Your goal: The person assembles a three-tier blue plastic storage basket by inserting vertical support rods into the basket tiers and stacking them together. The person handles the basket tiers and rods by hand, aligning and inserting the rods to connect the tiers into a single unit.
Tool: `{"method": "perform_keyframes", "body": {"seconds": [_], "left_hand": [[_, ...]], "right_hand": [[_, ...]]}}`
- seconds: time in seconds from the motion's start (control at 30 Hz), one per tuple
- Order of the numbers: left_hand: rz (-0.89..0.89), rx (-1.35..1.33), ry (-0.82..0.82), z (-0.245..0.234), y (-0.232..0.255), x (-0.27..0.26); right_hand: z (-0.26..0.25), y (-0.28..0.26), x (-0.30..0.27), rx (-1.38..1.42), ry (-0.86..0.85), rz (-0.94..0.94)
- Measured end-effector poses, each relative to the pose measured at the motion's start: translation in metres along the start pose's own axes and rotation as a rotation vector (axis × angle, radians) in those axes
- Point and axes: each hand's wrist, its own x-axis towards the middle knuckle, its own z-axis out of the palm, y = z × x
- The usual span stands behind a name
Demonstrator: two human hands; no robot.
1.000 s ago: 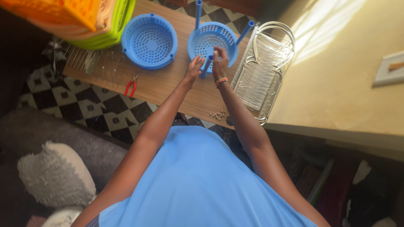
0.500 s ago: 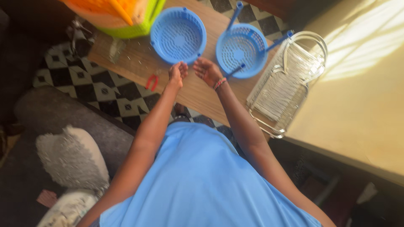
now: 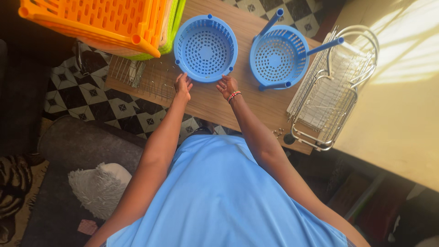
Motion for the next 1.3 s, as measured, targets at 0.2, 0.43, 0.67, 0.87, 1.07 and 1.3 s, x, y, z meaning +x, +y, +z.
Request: {"method": "perform_keyframes", "body": {"seconds": [0.2,0.43,0.67,0.87,1.07,1.3], "left_hand": [[0.047,0.075,-0.104,0.000,0.002,0.011],[0.003,0.166,-0.044,-0.001,0.004,0.010],[0.103,0.137,-0.178,0.003,0.003,0.010],[0.181,0.016,-0.166,0.018,0.015,-0.001],[0.246,-0.123,-0.309,0.045,0.034,-0.015],[0.320,-0.237,-0.535,0.095,0.030,-0.055]], "right_hand": [[0.005,0.006,0.009,0.006,-0.118,-0.051],[0.011,0.002,0.009,-0.073,-0.101,-0.026],[0.001,0.001,0.000,0.004,-0.133,0.071],[-0.008,-0.011,-0.013,0.043,-0.113,-0.095],[-0.026,-0.048,-0.043,-0.060,-0.049,-0.379],[-0.012,-0.088,-0.100,-0.199,0.061,-0.930]]}}
